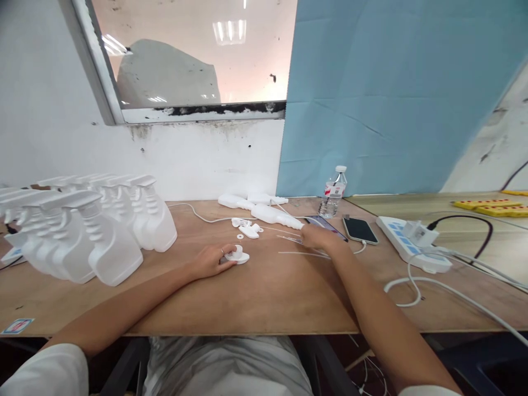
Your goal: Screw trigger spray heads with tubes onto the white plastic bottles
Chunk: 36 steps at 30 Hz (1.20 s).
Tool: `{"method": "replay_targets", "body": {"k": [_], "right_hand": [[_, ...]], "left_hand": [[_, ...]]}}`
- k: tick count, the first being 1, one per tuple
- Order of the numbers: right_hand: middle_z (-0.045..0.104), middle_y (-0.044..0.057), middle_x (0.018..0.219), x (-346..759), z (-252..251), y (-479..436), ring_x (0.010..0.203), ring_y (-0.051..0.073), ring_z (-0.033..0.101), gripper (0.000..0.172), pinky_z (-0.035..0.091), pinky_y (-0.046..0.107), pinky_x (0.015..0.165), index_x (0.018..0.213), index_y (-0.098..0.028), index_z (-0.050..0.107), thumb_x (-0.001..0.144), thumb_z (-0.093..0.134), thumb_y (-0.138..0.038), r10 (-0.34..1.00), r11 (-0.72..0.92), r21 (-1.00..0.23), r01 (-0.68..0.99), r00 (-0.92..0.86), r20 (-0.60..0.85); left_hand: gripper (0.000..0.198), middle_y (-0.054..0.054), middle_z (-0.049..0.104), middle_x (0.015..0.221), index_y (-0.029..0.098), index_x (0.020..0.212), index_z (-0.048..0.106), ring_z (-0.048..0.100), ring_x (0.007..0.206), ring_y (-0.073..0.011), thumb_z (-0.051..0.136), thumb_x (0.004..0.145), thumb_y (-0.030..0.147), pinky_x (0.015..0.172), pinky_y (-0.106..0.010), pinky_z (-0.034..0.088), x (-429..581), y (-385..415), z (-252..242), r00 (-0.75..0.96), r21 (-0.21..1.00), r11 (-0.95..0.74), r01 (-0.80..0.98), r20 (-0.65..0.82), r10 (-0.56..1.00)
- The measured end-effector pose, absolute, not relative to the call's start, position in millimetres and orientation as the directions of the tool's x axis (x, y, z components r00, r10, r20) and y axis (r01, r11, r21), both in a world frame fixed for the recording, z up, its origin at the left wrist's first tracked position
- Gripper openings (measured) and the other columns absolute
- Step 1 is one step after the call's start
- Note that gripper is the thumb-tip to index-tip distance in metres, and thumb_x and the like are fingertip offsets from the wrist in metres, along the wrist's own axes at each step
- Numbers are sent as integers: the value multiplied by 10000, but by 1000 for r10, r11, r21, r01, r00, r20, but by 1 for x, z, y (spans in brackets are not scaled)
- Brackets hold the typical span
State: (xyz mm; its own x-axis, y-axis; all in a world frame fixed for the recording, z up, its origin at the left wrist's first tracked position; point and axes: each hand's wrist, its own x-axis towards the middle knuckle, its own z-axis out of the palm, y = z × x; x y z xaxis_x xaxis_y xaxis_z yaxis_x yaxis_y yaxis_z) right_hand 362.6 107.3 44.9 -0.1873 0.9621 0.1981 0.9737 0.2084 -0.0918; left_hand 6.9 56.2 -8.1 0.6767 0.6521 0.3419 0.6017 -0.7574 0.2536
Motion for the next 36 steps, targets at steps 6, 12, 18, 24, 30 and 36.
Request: {"method": "replay_targets", "body": {"k": [6,12,18,24,30,36], "right_hand": [[680,168,920,332,71,89,803,281,651,269,437,353,666,1094,-159,547,909,392,-277,839,159,-231,960,-9,544],[658,25,801,304,69,81,513,170,606,283,456,295,471,997,-267,416,865,513,-498,779,587,-775,235,98,620],[690,41,724,296,47,86,572,154,639,294,500,291,585,792,-170,623,787,643,-464,871,359,-851,382,-466,158],[697,34,721,300,39,92,649,170,650,278,502,309,664,931,-159,674,781,671,-393,841,339,-868,364,-530,107],[683,64,1039,275,38,80,963,212,658,469,487,360,877,1090,-219,642,653,802,-277,853,259,-958,-126,-435,288],[610,10,750,251,27,71,617,122,565,291,452,278,602,922,-174,646,769,713,-413,893,192,-955,-225,-363,265]], "left_hand": [[311,-43,639,1081,231,1187,475,607,949,-203,509,919,384,804,-289,448,6,55,-7,684,240,-768,593,354,638],[326,-31,637,1090,239,1200,468,604,952,-194,524,905,365,793,-276,448,6,56,-8,680,244,-766,595,354,642],[280,-31,635,1085,232,1149,481,606,929,-191,531,902,355,783,-276,442,6,54,-6,688,237,-774,587,357,632],[306,-38,647,1064,227,1168,492,616,896,-202,535,886,336,762,-289,451,5,52,-3,693,233,-778,584,357,627],[367,-49,641,1138,230,1236,482,618,960,-210,523,887,333,811,-296,463,4,52,-4,706,231,-791,567,359,611],[397,-53,646,1141,226,1268,482,624,940,-203,528,889,334,807,-292,474,3,53,-5,710,254,-805,536,380,593]]}}
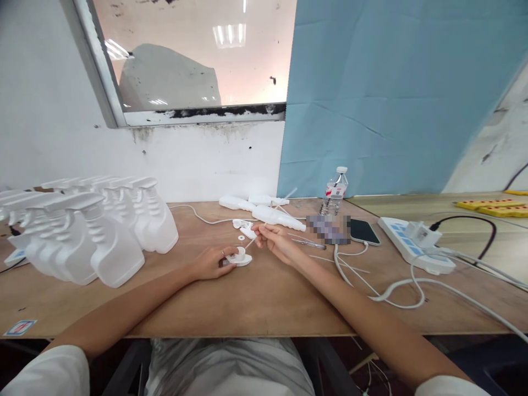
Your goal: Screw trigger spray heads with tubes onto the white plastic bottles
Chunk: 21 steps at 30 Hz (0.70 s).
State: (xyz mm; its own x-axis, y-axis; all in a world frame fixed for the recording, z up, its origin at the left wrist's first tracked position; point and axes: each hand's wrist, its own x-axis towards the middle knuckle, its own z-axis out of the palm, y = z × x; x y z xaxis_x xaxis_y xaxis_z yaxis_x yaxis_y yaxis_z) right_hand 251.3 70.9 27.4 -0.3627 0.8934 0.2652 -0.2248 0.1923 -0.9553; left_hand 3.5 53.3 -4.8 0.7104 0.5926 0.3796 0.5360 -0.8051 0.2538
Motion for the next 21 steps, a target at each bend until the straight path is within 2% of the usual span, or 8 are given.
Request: {"method": "replay_targets", "body": {"k": [2,6,12,21], "right_hand": [[607,12,770,245,26,68,598,129,571,313,425,270,547,878,-189,588,803,663,-483,894,169,-952,-257,-367,258],[602,-5,758,236,26,61,600,143,595,343,413,266,539,852,-217,480,850,584,-544,875,158,-942,-296,-401,272],[579,-14,693,231,21,61,580,126,567,330,386,255,551,829,-198,497,869,589,-512,835,144,-935,-323,-467,290],[561,-18,655,229,19,61,552,116,530,356,371,251,540,794,-196,515,863,582,-539,837,179,-939,-293,-456,302]], "left_hand": [[396,-51,651,1133,228,1267,491,631,917,-200,538,889,336,797,-289,478,3,54,-6,710,258,-807,530,384,590],[403,-51,668,1098,225,1272,503,643,876,-196,551,891,348,777,-286,485,3,56,-7,714,256,-805,535,374,593],[411,-42,675,1097,239,1284,506,644,881,-188,558,894,358,768,-271,478,4,56,-8,710,262,-797,544,364,603],[404,-37,676,1112,239,1280,515,647,885,-179,564,893,343,771,-256,475,4,58,-10,709,264,-812,520,397,583]]}}
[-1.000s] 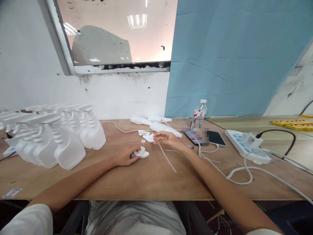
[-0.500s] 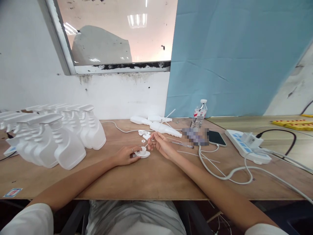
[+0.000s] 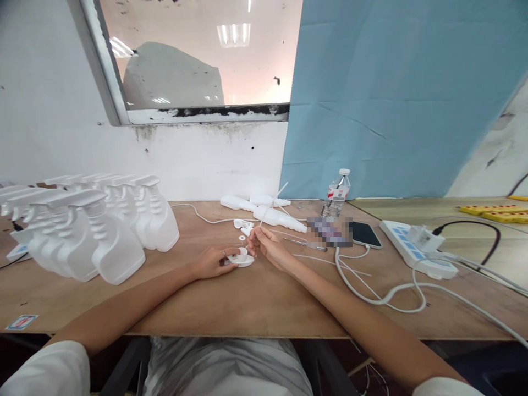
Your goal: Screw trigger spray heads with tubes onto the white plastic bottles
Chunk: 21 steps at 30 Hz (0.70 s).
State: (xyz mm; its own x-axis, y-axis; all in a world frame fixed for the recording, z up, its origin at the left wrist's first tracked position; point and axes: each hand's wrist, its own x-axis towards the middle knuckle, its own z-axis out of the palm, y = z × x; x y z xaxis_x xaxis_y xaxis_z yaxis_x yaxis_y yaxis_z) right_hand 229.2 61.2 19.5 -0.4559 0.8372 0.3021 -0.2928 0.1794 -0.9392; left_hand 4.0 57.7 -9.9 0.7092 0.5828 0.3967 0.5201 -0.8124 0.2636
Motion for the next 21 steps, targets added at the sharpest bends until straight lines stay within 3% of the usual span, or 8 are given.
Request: {"method": "replay_targets", "body": {"k": [6,10,13,15,18,21], "right_hand": [[570,-5,583,220,29,72,626,134,542,375,422,286,693,738,-174,600,893,548,-511,795,401,-905,-142,-437,421],[565,4,641,206,41,74,638,151,559,280,422,297,640,830,-163,646,831,646,-442,781,290,-923,-251,-496,380],[458,-41,617,196,46,70,514,90,436,211,350,240,514,908,-164,633,771,709,-306,808,82,-918,-387,-513,288],[345,-66,562,191,47,68,456,64,313,177,265,209,445,766,-161,584,774,692,-301,818,-9,-896,-445,-519,249],[198,-86,499,185,45,69,407,58,170,418,150,205,380,559,-190,367,810,633,-393,831,-40,-878,-477,-504,236],[127,-101,453,180,41,70,378,51,75,514,77,206,351,535,-208,247,825,615,-419,850,-18,-875,-484,-468,242]], "left_hand": [[407,-45,681,1083,236,1283,518,645,820,-184,552,898,362,745,-272,479,4,56,-10,703,259,-799,543,379,601],[406,-49,668,1118,234,1283,520,640,812,-183,551,900,363,729,-268,478,4,55,-8,707,270,-803,532,381,596],[396,-54,673,1089,219,1271,535,636,819,-187,562,897,346,742,-270,476,4,54,-7,705,279,-805,524,388,593],[410,-52,683,1030,219,1282,530,633,799,-183,571,893,342,741,-268,474,4,54,-7,703,283,-804,522,391,594],[421,-35,689,954,238,1291,524,620,736,-173,571,891,358,693,-262,463,4,56,-9,700,290,-799,526,385,601],[397,-26,687,931,247,1269,538,596,689,-162,562,892,369,665,-259,446,4,59,-10,700,297,-796,528,379,605]]}}
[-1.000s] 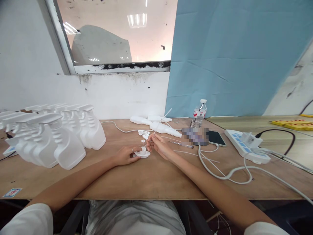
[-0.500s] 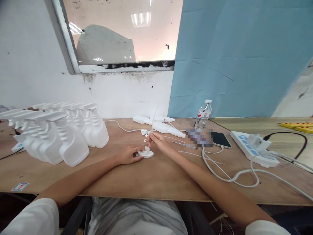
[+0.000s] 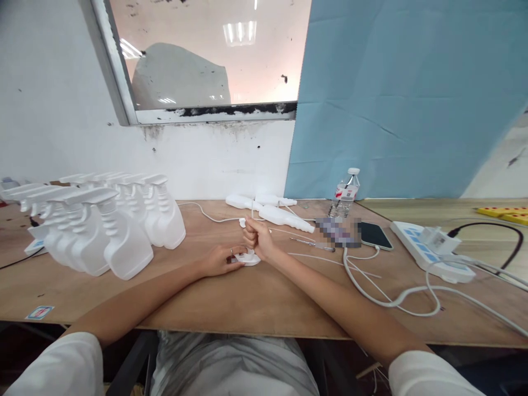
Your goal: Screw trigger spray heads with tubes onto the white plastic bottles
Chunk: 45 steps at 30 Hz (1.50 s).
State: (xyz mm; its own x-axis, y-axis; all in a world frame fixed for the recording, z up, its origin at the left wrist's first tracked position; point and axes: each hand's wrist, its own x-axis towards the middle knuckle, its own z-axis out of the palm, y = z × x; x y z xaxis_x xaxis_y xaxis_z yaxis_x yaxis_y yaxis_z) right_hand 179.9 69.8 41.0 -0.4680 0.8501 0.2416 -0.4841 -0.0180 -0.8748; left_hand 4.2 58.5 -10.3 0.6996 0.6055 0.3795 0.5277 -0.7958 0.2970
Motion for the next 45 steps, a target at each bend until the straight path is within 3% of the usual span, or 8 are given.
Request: {"method": "replay_targets", "body": {"k": [14,24,38,42,45], "right_hand": [[143,-110,400,171,36,64,327,44,71,556,91,189,317,525,-219,216,821,604,-486,894,-10,-861,-508,-390,219],[141,-110,378,169,35,65,308,47,69,580,81,187,301,521,-221,205,809,602,-532,918,-59,-860,-507,-366,153],[130,-111,406,169,30,63,339,41,63,580,59,189,330,531,-219,206,813,604,-533,932,-30,-856,-516,-324,163],[122,-108,433,170,33,61,354,49,77,570,102,188,332,540,-217,212,828,589,-533,930,-9,-855,-519,-318,184],[216,-89,458,174,34,62,372,62,222,531,231,193,362,541,-205,282,815,621,-507,899,14,-857,-515,-368,236]], "left_hand": [[337,-21,660,850,204,1216,559,572,670,-143,551,901,322,675,-246,440,5,60,-12,720,361,-815,454,391,574],[341,-46,670,1054,206,1230,555,581,727,-139,544,908,319,720,-244,449,4,62,-16,721,371,-832,413,424,547],[376,-29,688,959,223,1244,557,583,687,-139,554,903,381,680,-238,437,2,65,-22,704,358,-805,474,395,590],[366,-31,689,963,222,1229,560,593,695,-146,556,899,378,680,-245,444,3,62,-17,699,356,-794,492,383,604],[377,-34,688,979,221,1238,542,603,697,-154,564,887,358,674,-253,451,5,59,-13,700,345,-789,508,369,612]]}}
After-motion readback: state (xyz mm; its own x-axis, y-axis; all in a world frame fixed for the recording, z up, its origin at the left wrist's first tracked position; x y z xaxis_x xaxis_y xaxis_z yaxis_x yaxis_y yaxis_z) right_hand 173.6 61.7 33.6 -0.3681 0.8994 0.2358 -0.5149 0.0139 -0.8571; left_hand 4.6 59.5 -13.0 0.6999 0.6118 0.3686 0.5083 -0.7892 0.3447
